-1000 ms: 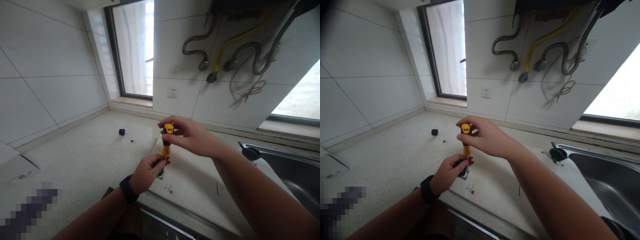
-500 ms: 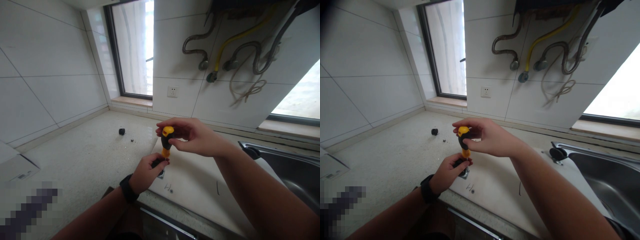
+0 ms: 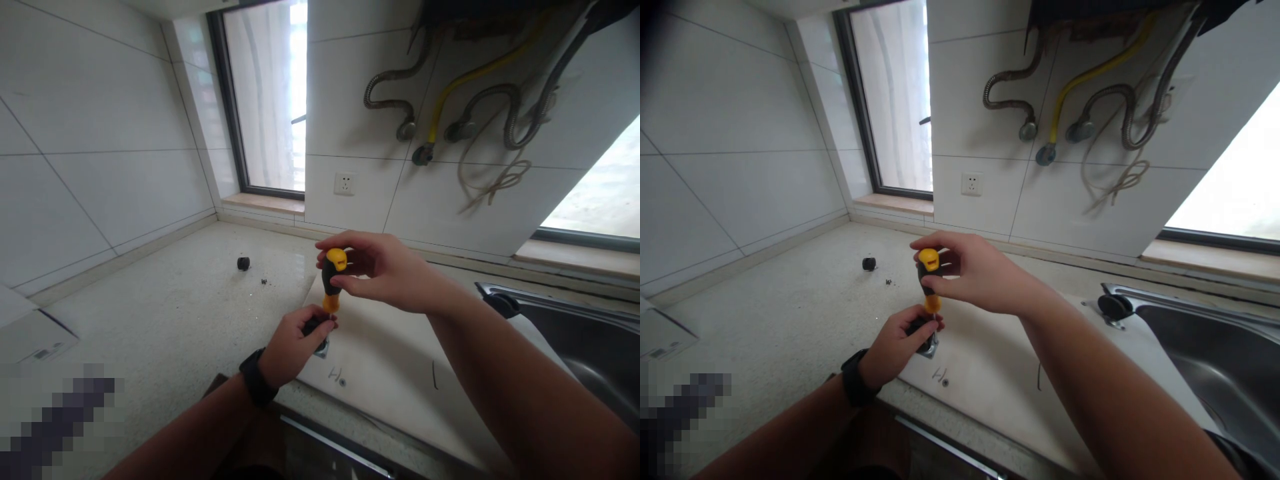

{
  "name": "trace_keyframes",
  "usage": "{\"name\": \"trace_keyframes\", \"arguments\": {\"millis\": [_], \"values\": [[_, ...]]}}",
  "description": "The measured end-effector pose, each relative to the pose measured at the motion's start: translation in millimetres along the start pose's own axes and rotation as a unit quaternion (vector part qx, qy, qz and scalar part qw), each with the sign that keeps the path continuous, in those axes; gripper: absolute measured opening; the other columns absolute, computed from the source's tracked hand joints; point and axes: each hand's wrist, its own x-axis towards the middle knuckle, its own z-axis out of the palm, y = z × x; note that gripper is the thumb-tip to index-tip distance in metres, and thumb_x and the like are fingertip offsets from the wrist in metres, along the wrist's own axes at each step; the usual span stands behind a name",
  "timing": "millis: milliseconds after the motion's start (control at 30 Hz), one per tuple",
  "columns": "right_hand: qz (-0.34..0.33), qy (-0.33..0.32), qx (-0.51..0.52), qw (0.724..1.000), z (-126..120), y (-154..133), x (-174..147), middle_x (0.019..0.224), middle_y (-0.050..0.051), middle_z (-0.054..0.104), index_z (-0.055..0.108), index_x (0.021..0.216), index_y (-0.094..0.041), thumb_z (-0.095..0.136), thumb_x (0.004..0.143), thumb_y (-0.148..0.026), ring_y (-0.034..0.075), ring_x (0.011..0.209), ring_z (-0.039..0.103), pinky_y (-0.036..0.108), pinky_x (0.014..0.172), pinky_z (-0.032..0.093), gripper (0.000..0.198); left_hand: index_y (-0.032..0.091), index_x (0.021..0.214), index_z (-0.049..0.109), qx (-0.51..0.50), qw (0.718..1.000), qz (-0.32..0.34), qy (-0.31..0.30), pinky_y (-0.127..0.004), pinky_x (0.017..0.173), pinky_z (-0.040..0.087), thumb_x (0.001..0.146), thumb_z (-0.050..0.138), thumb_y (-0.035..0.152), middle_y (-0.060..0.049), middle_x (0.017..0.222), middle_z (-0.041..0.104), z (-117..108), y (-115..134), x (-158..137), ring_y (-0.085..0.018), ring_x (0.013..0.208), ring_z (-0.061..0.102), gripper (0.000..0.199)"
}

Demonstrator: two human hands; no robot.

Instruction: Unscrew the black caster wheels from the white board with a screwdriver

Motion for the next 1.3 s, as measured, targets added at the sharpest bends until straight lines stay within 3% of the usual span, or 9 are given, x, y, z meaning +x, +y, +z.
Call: {"name": "trace_keyframes", "arguments": {"millis": [133,333,433,567,633,767,933,1133,1300], "values": [[-0.018,-0.005,-0.041,0.999,3.1,-1.1,0.0,0.122,0.007,0.072,0.066,0.124,-0.021,0.068,0.089,-0.02,0.02,0.108,0.07,0.038,0.096,0.058,0.035,0.02,0.104,0.076,-0.022,1.0,0.002,-0.003,-0.035,0.092,0.055,0.097,0.068,0.038,-0.008,0.105,0.08,1.0,-2.1,0.0,-0.022,0.099,0.073,0.021],[-0.012,0.056,-0.182,0.982,10.0,-8.5,4.7,0.105,0.006,0.067,0.072,0.108,-0.022,0.08,0.085,-0.045,0.019,0.089,0.062,0.035,0.078,0.056,0.033,0.019,0.101,0.075,-0.023,1.0,0.009,-0.005,-0.035,0.092,0.055,0.097,0.067,0.037,-0.008,0.104,0.08,0.8,-4.5,0.5,-0.023,0.099,0.074,0.019],[0.014,0.057,-0.167,0.984,8.2,-9.4,3.7,0.104,0.005,0.07,0.072,0.114,-0.022,0.079,0.086,-0.038,0.018,0.085,0.065,0.036,0.078,0.057,0.033,0.02,0.101,0.075,-0.016,1.0,0.012,-0.004,-0.035,0.093,0.054,0.097,0.067,0.035,-0.008,0.104,0.08,0.2,-4.1,0.3,-0.023,0.1,0.074,0.018],[0.053,0.038,-0.08,0.995,4.0,-6.2,-0.4,0.112,0.007,0.073,0.057,0.144,-0.02,0.077,0.084,-0.029,0.021,0.092,0.073,0.04,0.087,0.06,0.064,0.02,0.1,0.075,-0.009,1.0,0.01,0.0,-0.034,0.091,0.054,0.096,0.069,0.036,-0.008,0.103,0.08,-0.1,-4.1,0.4,-0.022,0.098,0.073,0.018],[0.038,0.017,-0.039,0.998,3.5,-3.7,-1.5,0.12,0.009,0.073,0.054,0.148,-0.019,0.073,0.084,-0.024,0.022,0.102,0.074,0.042,0.096,0.059,0.066,0.02,0.101,0.075,-0.008,1.0,0.007,0.001,-0.034,0.089,0.054,0.096,0.069,0.037,-0.007,0.102,0.079,0.2,-4.4,0.8,-0.022,0.097,0.073,0.019],[0.021,0.006,-0.026,0.999,7.4,-3.3,0.0,0.124,0.01,0.073,0.062,0.134,-0.018,0.069,0.087,-0.022,0.022,0.109,0.071,0.041,0.099,0.057,0.048,0.02,0.099,0.075,-0.005,1.0,0.001,0.007,-0.033,0.083,0.055,0.094,0.07,0.04,-0.008,0.1,0.079,1.1,-4.6,1.3,-0.021,0.092,0.072,0.022],[0.009,0.063,-0.178,0.982,11.9,-7.2,3.0,0.102,0.004,0.07,0.071,0.109,-0.021,0.081,0.083,-0.045,0.018,0.084,0.065,0.036,0.076,0.056,0.037,0.019,0.097,0.074,-0.003,1.0,0.006,0.008,-0.034,0.086,0.055,0.094,0.07,0.039,-0.008,0.1,0.079,1.1,-4.1,0.9,-0.022,0.093,0.073,0.02],[0.057,0.06,-0.149,0.985,9.1,-11.1,1.5,0.088,-0.001,0.069,0.067,0.111,-0.022,0.086,0.078,-0.039,0.015,0.073,0.063,0.032,0.068,0.054,0.043,0.02,0.097,0.074,0.007,1.0,0.006,0.007,-0.033,0.088,0.054,0.094,0.071,0.038,-0.008,0.1,0.08,0.4,-2.9,0.9,-0.022,0.095,0.073,0.019],[0.058,0.028,-0.096,0.993,2.6,-11.8,-0.6,0.102,0.003,0.073,0.067,0.114,-0.02,0.083,0.079,-0.03,0.019,0.086,0.071,0.037,0.08,0.061,0.039,0.019,0.098,0.074,0.013,1.0,0.008,0.004,-0.033,0.088,0.054,0.095,0.07,0.037,-0.008,0.101,0.08,-0.3,-1.0,0.8,-0.022,0.095,0.073,0.019]]}}
